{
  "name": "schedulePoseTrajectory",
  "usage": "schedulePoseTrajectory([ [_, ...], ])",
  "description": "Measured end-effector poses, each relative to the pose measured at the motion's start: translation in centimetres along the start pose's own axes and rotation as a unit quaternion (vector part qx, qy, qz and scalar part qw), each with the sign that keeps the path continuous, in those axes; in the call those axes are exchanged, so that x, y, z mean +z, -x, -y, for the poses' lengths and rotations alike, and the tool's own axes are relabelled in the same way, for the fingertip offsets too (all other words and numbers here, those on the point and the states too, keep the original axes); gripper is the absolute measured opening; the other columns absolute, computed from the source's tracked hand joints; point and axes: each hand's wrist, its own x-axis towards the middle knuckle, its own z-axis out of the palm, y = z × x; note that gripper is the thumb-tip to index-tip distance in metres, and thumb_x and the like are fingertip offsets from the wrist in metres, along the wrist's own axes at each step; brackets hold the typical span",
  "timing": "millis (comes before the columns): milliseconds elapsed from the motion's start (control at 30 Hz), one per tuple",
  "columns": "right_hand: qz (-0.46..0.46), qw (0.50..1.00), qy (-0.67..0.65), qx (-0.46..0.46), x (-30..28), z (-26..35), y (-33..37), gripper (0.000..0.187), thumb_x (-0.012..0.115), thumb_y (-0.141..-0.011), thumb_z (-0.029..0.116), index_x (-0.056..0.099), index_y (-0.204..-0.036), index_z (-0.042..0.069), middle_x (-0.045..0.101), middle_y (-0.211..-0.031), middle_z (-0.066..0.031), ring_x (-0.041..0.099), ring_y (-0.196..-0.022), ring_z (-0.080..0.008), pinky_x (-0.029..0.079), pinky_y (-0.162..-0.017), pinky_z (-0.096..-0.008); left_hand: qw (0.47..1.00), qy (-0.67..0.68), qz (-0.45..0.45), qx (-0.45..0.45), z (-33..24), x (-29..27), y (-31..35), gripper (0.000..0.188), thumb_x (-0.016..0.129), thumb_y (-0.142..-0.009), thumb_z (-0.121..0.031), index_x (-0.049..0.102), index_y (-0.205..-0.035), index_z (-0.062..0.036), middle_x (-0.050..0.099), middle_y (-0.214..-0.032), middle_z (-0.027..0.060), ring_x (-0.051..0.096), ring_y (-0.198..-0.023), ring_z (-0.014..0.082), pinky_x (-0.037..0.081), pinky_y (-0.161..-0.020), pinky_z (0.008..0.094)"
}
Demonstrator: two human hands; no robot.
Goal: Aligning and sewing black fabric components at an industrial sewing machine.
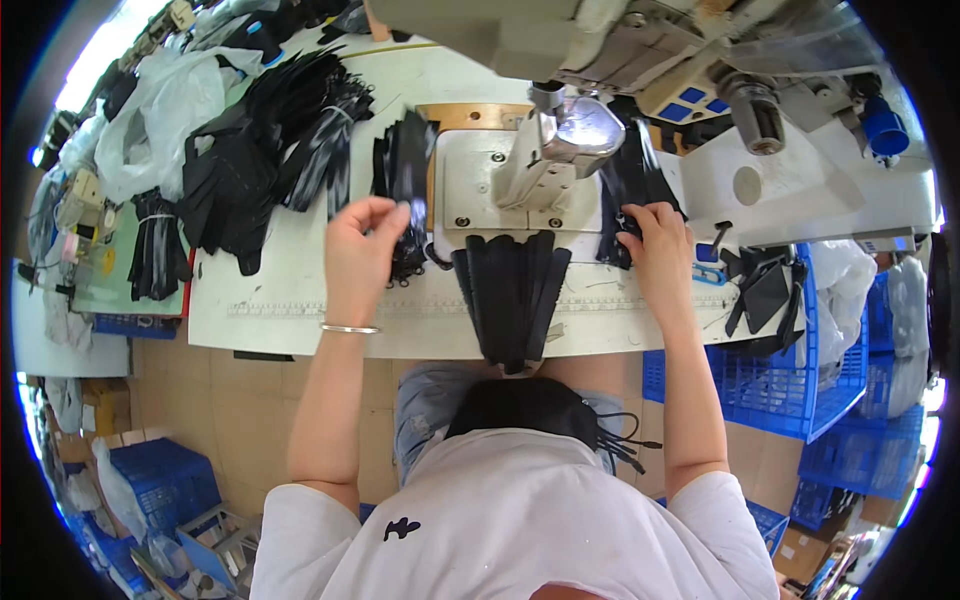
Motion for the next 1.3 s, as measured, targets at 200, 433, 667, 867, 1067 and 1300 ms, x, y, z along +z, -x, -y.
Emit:
schedulePoseTrajectory([
  [200, 0.0, 0.988, -0.126, 0.084, 1.1, -1.1, -1.2, 0.021, 0.067, -0.075, 0.005, 0.063, -0.096, 0.008, 0.062, -0.088, -0.0098, 0.059, -0.083, -0.0298, 0.045, -0.074, -0.0396, 0.966, -0.175, -0.116, 0.148, 1.9, 0.0, 1.8, 0.015, 0.068, -0.082, -0.015, 0.062, -0.085, -0.0012, 0.056, -0.076, 0.0039, 0.05, -0.068, 0.013, 0.043, -0.064, 0.0259],
  [433, -0.062, 0.798, -0.529, 0.282, -4.7, 2.5, -0.2, 0.011, 0.057, -0.089, 0.005, 0.063, -0.097, 0.0, 0.06, -0.077, -0.0003, 0.055, -0.068, -0.0086, 0.044, -0.062, -0.0216, 0.982, 0.092, 0.156, 0.061, -3.2, 5.6, 8.2, 0.016, 0.06, -0.091, -0.016, 0.064, -0.095, -0.0017, 0.057, -0.077, 0.0015, 0.049, -0.061, 0.0063, 0.04, -0.057, 0.0214],
  [667, 0.195, 0.746, -0.586, 0.25, -5.8, 7.6, 9.2, 0.01, 0.064, -0.082, 0.002, 0.07, -0.09, 0.001, 0.062, -0.079, -0.0025, 0.055, -0.071, -0.0103, 0.044, -0.064, -0.0243, 0.906, 0.2, 0.322, -0.189, -3.3, 9.1, 10.0, 0.025, 0.063, -0.09, -0.018, 0.059, -0.07, -0.0033, 0.049, -0.057, -0.0041, 0.039, -0.045, 0.0019, 0.028, -0.04, 0.0201],
  [867, 0.239, 0.82, -0.498, 0.153, -7.5, 8.1, 8.6, 0.012, 0.063, -0.073, -0.005, 0.07, -0.083, -0.003, 0.058, -0.074, -0.0063, 0.056, -0.064, -0.0117, 0.045, -0.06, -0.0223, 0.946, 0.134, 0.273, -0.108, -2.1, 7.5, 9.9, 0.033, 0.071, -0.082, -0.019, 0.052, -0.065, 0.0017, 0.043, -0.06, 0.0028, 0.044, -0.053, 0.0093, 0.038, -0.048, 0.03],
  [1067, 0.219, 0.708, -0.591, 0.319, -4.9, 7.5, 8.0, 0.035, 0.064, -0.079, -0.003, 0.058, -0.114, -0.002, 0.065, -0.078, -0.0064, 0.059, -0.066, -0.0083, 0.048, -0.06, -0.0227, 0.92, -0.313, 0.118, 0.204, -0.5, 5.1, 9.4, 0.031, 0.077, -0.071, -0.02, 0.055, -0.081, -0.0018, 0.05, -0.078, 0.0082, 0.051, -0.075, 0.0271, 0.042, -0.065, 0.0364],
  [1300, 0.267, 0.694, -0.601, 0.293, -3.5, 6.6, 6.2, 0.012, 0.063, -0.083, -0.002, 0.062, -0.094, -0.007, 0.066, -0.079, -0.0097, 0.065, -0.068, -0.0148, 0.052, -0.065, -0.0232, 0.956, -0.137, 0.255, -0.041, -1.0, 4.2, 8.1, 0.026, 0.076, -0.073, -0.011, 0.056, -0.088, -0.0021, 0.06, -0.08, 0.0047, 0.056, -0.064, 0.0159, 0.042, -0.054, 0.0305],
])
